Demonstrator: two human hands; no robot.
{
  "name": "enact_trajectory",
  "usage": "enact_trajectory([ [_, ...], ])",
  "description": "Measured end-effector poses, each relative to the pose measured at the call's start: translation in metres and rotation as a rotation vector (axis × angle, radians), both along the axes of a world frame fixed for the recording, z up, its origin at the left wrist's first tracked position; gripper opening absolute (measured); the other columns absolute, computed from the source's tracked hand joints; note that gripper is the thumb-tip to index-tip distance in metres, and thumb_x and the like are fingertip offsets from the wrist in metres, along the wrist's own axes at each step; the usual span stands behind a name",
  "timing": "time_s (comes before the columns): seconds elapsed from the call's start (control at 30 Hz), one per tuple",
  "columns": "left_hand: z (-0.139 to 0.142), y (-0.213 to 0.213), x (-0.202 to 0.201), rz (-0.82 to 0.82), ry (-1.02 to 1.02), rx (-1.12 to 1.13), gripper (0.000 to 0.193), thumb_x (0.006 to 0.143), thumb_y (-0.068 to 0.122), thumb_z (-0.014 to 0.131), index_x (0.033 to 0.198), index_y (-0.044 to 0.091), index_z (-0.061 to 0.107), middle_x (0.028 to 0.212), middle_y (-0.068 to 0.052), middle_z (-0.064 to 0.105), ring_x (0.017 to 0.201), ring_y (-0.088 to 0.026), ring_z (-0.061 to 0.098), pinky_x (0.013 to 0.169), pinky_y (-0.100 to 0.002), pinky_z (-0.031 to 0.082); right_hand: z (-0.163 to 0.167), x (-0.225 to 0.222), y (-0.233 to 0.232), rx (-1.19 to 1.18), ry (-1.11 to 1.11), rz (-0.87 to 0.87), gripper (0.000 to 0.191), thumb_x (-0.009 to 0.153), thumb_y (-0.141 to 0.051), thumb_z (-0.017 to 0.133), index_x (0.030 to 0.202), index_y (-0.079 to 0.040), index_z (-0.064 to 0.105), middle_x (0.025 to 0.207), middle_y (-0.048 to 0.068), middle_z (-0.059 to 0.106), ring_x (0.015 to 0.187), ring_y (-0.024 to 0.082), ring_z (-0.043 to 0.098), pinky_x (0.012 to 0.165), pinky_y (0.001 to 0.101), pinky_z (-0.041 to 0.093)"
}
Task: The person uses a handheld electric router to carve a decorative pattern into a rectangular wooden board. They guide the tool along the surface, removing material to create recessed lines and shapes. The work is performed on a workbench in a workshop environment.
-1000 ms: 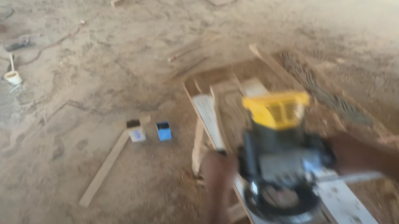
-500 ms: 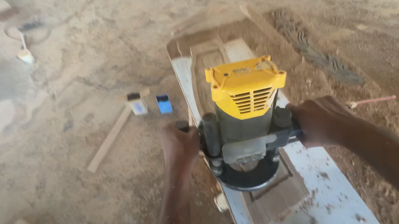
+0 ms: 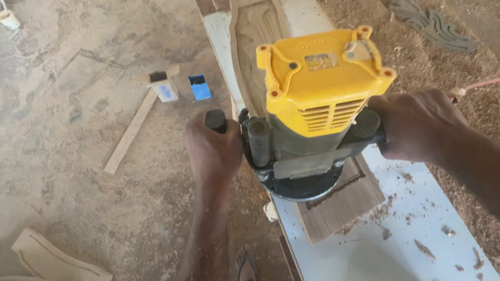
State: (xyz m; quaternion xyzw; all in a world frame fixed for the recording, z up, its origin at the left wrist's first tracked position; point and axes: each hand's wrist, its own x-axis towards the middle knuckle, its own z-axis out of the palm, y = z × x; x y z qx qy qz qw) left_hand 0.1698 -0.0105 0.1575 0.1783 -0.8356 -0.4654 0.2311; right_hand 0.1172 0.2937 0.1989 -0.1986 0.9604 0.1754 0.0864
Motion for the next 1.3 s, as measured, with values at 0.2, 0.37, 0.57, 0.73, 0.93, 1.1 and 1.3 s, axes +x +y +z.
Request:
enact_trajectory([
  [0.2,-0.010,0.000,0.011,0.007,0.009,-0.001,0.009,0.077,0.008,0.067,0.075,0.000,0.064,0.065,-0.013,0.066,0.056,-0.025,0.064,0.055,-0.041,0.049,-0.008,0.012,-0.002,0.073,0.013,-0.006,0.018,0.092,-0.034,0.065,0.106,-0.023,0.066,0.068,-0.002,0.067,0.050,0.011,0.060,0.046,0.0279,0.049],
  [0.37,-0.019,0.002,0.019,-0.009,0.128,-0.048,0.010,0.077,0.008,0.067,0.074,0.000,0.063,0.064,-0.015,0.064,0.056,-0.026,0.063,0.056,-0.042,0.047,-0.016,0.025,0.001,-0.033,0.082,-0.016,0.024,0.090,-0.031,0.066,0.113,-0.023,0.064,0.069,0.000,0.068,0.050,0.013,0.057,0.045,0.0286,0.048],
  [0.57,-0.019,0.008,0.026,-0.010,0.159,-0.028,0.013,0.078,0.009,0.066,0.072,-0.001,0.060,0.060,-0.015,0.061,0.054,-0.027,0.060,0.055,-0.043,0.046,-0.019,0.026,0.014,-0.060,0.051,-0.121,0.019,0.088,-0.031,0.071,0.102,-0.019,0.066,0.078,0.000,0.066,0.062,0.014,0.061,0.054,0.0328,0.051],
  [0.73,-0.016,0.019,0.036,0.020,0.159,-0.042,0.016,0.079,0.008,0.065,0.070,-0.003,0.057,0.059,-0.016,0.058,0.052,-0.028,0.057,0.055,-0.044,0.043,-0.023,0.019,0.020,-0.126,0.071,-0.179,0.026,0.090,-0.038,0.071,0.105,-0.018,0.064,0.084,0.004,0.066,0.068,0.017,0.065,0.065,0.0357,0.057],
  [0.93,-0.014,0.024,0.043,0.049,0.161,0.006,0.011,0.078,0.007,0.064,0.073,-0.001,0.059,0.061,-0.014,0.062,0.056,-0.025,0.061,0.058,-0.042,0.047,-0.031,0.019,0.025,-0.116,0.138,-0.134,0.033,0.080,-0.039,0.079,0.103,-0.018,0.067,0.081,-0.001,0.070,0.074,0.015,0.065,0.074,0.0376,0.054],
  [1.1,-0.018,0.025,0.043,0.043,0.146,-0.022,0.013,0.079,0.008,0.065,0.072,-0.001,0.058,0.063,-0.015,0.062,0.057,-0.027,0.061,0.059,-0.043,0.047,-0.034,0.020,0.028,-0.112,0.143,-0.106,0.035,0.082,-0.040,0.078,0.105,-0.017,0.066,0.083,0.000,0.070,0.070,0.015,0.065,0.068,0.0356,0.056],
  [1.3,-0.021,0.024,0.047,0.037,0.176,-0.051,0.013,0.078,0.007,0.063,0.071,-0.002,0.057,0.061,-0.015,0.060,0.057,-0.027,0.059,0.058,-0.043,0.046,-0.034,0.024,0.030,-0.156,0.161,-0.080,0.030,0.085,-0.039,0.075,0.103,-0.016,0.066,0.080,0.000,0.070,0.068,0.016,0.066,0.066,0.0361,0.057],
])
